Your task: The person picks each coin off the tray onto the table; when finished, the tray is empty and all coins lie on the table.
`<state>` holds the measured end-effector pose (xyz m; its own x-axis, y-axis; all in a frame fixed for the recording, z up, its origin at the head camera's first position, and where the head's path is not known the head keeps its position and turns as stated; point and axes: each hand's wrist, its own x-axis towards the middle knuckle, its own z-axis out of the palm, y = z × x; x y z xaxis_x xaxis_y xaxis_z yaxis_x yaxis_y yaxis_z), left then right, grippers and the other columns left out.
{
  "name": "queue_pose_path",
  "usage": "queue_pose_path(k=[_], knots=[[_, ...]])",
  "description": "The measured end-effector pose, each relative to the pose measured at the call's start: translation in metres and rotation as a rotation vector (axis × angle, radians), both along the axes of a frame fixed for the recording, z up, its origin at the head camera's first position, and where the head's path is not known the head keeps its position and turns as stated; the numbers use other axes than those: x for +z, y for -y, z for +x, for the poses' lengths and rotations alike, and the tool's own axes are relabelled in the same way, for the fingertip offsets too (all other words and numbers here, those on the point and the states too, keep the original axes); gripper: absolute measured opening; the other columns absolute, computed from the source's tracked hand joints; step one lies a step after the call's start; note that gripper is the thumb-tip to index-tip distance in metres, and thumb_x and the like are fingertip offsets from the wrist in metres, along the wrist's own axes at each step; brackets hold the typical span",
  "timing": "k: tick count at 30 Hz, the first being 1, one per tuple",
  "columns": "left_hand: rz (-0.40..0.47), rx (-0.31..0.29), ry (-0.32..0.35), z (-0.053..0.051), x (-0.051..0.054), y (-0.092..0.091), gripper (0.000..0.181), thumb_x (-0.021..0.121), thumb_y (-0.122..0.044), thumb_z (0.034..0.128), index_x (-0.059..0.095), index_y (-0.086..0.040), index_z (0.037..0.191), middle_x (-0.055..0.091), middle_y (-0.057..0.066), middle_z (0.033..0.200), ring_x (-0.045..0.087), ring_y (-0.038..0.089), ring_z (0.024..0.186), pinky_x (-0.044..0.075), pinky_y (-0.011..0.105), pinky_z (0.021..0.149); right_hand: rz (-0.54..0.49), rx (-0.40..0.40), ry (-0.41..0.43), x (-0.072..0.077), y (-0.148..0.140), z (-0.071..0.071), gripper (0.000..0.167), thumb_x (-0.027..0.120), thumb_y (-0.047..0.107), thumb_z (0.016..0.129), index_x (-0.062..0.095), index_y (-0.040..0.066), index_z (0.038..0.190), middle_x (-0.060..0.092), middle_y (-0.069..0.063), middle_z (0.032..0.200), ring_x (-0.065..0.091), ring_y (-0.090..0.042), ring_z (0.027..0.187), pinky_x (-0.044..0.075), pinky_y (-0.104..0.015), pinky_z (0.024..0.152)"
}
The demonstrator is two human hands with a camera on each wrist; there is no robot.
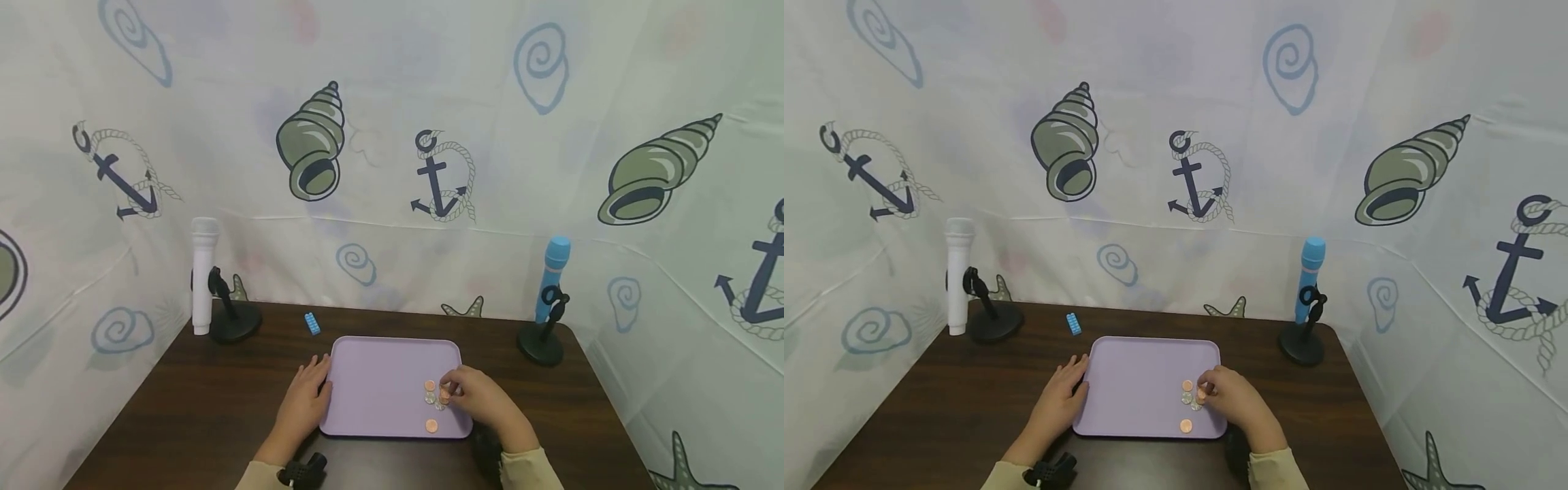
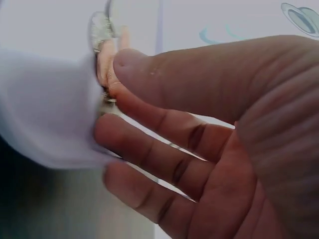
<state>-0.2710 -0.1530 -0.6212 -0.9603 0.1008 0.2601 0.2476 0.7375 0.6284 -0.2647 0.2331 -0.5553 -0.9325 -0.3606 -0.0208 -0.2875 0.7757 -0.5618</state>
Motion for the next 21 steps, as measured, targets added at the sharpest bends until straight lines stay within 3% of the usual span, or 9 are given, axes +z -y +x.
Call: queue_pose_path(k=[8,14,19,21], knots=[[-0.02,0.012,0.007,0.001,-0.003,0.001,0.054,0.062,-0.016,0.1079,0.053,0.0,0.159,0.052,0.018,0.167,0.038,0.045,0.162,0.023,0.067,0.134,0.019,0.0,-0.063,-0.011,0.007,-0.006,0.013,0.087,0.008,0.091,0.078,0.014,0.099,0.063,0.004,0.088,0.058,-0.009,0.08,0.053,-0.026,0.07],[-0.024,0.023,0.043,0.002,-0.001,0.001,0.057,0.063,-0.018,0.1078,0.051,-0.001,0.161,0.049,0.017,0.169,0.035,0.043,0.164,0.021,0.065,0.136,-0.023,-0.011,-0.058,-0.021,0.006,-0.008,0.019,0.088,0.015,0.091,0.07,0.019,0.09,0.061,0.007,0.084,0.055,-0.007,0.078,0.049,-0.023,0.067],[-0.021,0.023,0.051,0.001,0.001,0.0,0.056,0.062,-0.017,0.1082,0.051,-0.002,0.161,0.05,0.016,0.168,0.035,0.043,0.164,0.02,0.065,0.136,-0.18,-0.044,0.026,-0.03,-0.004,-0.014,0.018,0.085,0.024,0.096,0.068,0.022,0.091,0.065,0.008,0.087,0.058,-0.01,0.08,0.05,-0.024,0.067],[-0.019,0.021,0.057,0.001,0.001,0.0,0.056,0.061,-0.017,0.1085,0.051,-0.002,0.161,0.051,0.016,0.168,0.035,0.042,0.164,0.02,0.064,0.136,-0.291,-0.076,0.083,-0.034,-0.009,-0.016,0.015,0.084,0.027,0.096,0.071,0.021,0.094,0.07,0.004,0.089,0.059,-0.012,0.079,0.05,-0.024,0.065]])
